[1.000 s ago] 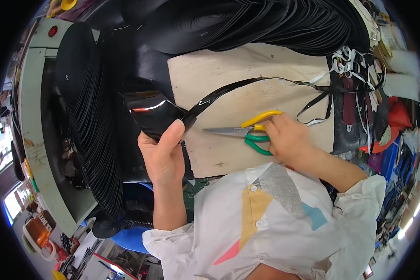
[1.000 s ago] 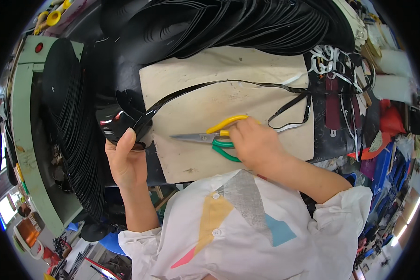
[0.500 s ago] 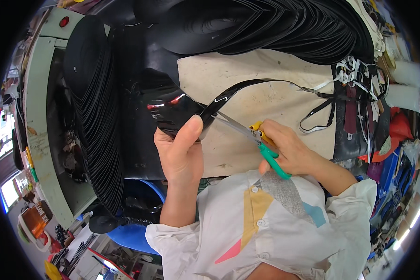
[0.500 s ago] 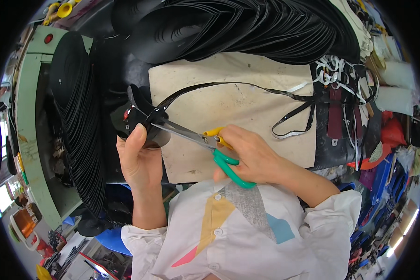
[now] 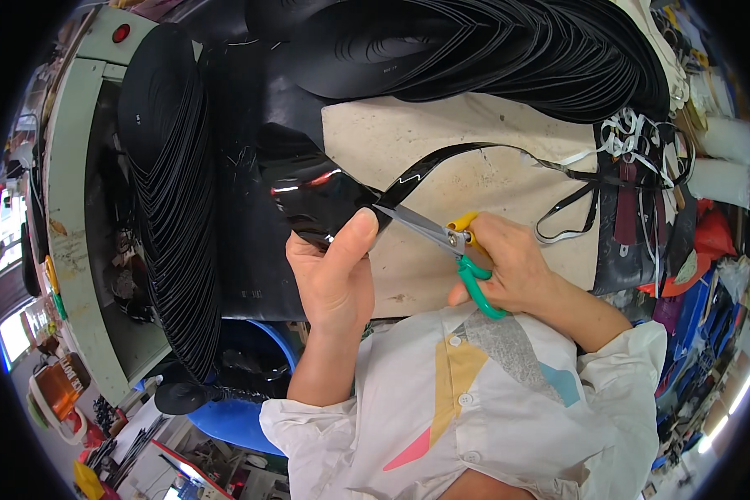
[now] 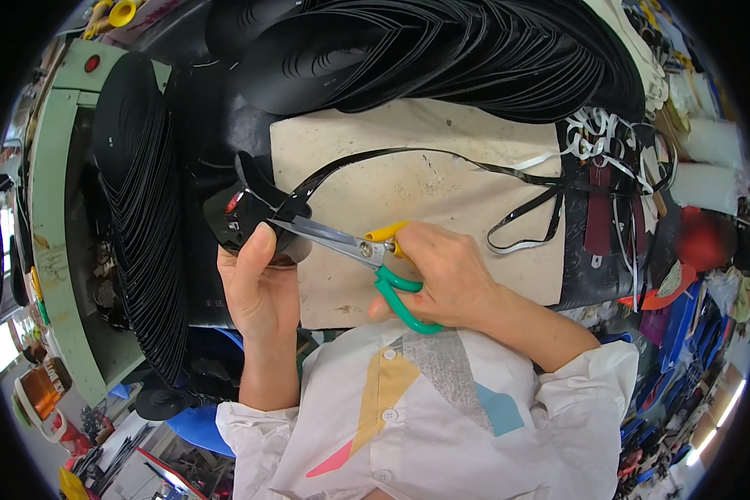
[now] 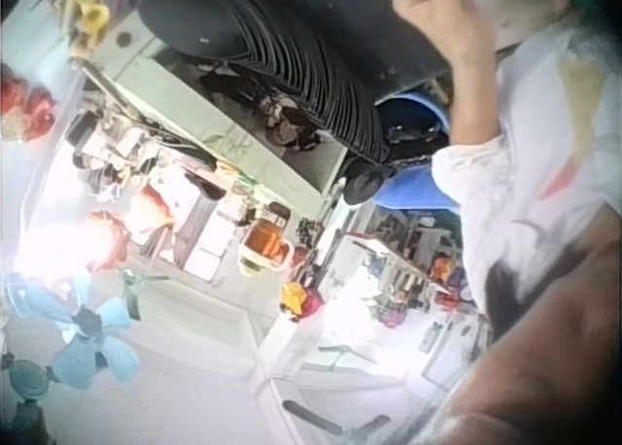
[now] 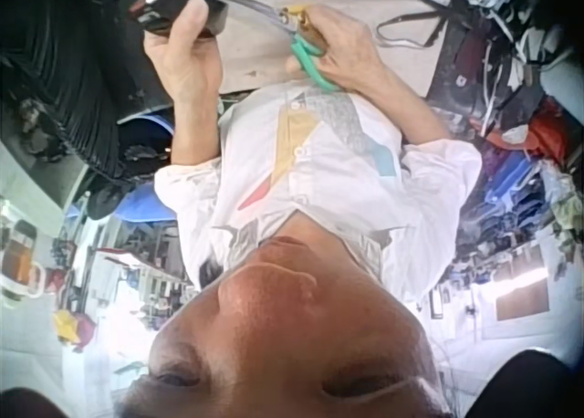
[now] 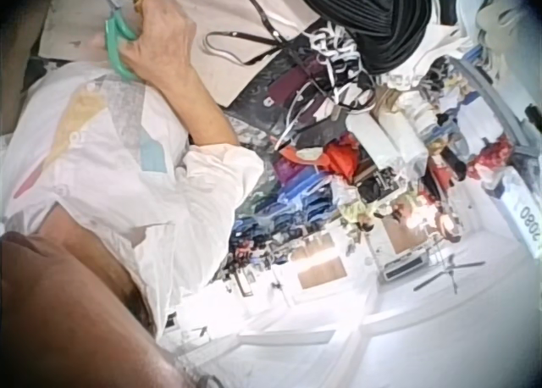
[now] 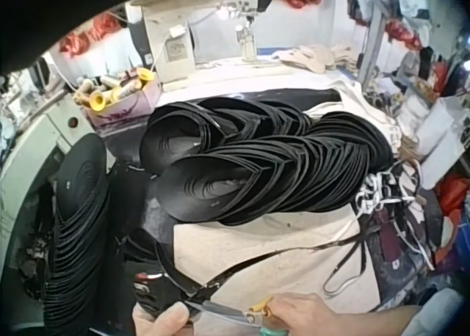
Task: Trimming excess material from black shoe components using scissors.
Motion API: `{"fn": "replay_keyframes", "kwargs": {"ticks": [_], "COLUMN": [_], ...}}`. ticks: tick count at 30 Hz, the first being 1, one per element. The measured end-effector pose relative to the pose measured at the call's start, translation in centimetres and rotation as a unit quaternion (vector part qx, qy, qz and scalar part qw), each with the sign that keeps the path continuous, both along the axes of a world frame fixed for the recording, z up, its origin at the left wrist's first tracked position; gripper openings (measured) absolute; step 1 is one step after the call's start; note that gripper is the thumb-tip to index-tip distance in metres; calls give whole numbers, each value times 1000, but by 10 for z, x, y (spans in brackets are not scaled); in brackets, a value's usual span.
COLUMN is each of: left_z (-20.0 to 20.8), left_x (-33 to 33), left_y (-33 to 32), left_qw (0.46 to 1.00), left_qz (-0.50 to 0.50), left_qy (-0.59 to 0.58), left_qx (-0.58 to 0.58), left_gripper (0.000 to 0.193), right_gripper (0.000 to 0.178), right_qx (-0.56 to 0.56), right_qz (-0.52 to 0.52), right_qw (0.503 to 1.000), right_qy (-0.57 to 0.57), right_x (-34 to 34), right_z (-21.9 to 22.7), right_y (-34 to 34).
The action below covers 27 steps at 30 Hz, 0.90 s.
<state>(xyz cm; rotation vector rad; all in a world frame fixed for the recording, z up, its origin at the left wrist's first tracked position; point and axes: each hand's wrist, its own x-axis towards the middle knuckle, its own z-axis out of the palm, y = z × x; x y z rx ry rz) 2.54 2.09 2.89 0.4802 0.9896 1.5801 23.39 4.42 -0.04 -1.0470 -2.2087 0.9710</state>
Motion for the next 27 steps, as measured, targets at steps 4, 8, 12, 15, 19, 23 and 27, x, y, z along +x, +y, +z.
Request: {"fn": "replay_keyframes", "kwargs": {"ticks": [4,8,12,15,19,23,27], "left_z": [-3,4,21,66,62,30,28], "left_x": [2,6,-14,-63,-185,-253,-236], "left_y": [0,2,6,47,110,108,114], "left_qw": [1000,1000,966,860,414,272,360], "left_qz": [4,29,39,71,136,-231,-62], "left_qy": [-11,-3,225,501,883,912,930], "left_qx": [8,6,120,63,172,-200,-29], "left_gripper": [23,27,17,18,19,35,38], "right_gripper": [66,54,48,43,39,33,22], "right_qx": [23,-1,-7,50,72,190,235], "right_qz": [-17,-3,-35,-65,30,89,192], "right_qw": [1000,1000,998,987,979,975,951], "right_qy": [-5,-13,-57,-141,-190,-78,-61], "right_x": [-1,-2,4,9,8,-31,-67], "right_z": [-1,4,-2,-7,14,37,7], "right_y": [0,1,-4,-10,-15,22,53]}}
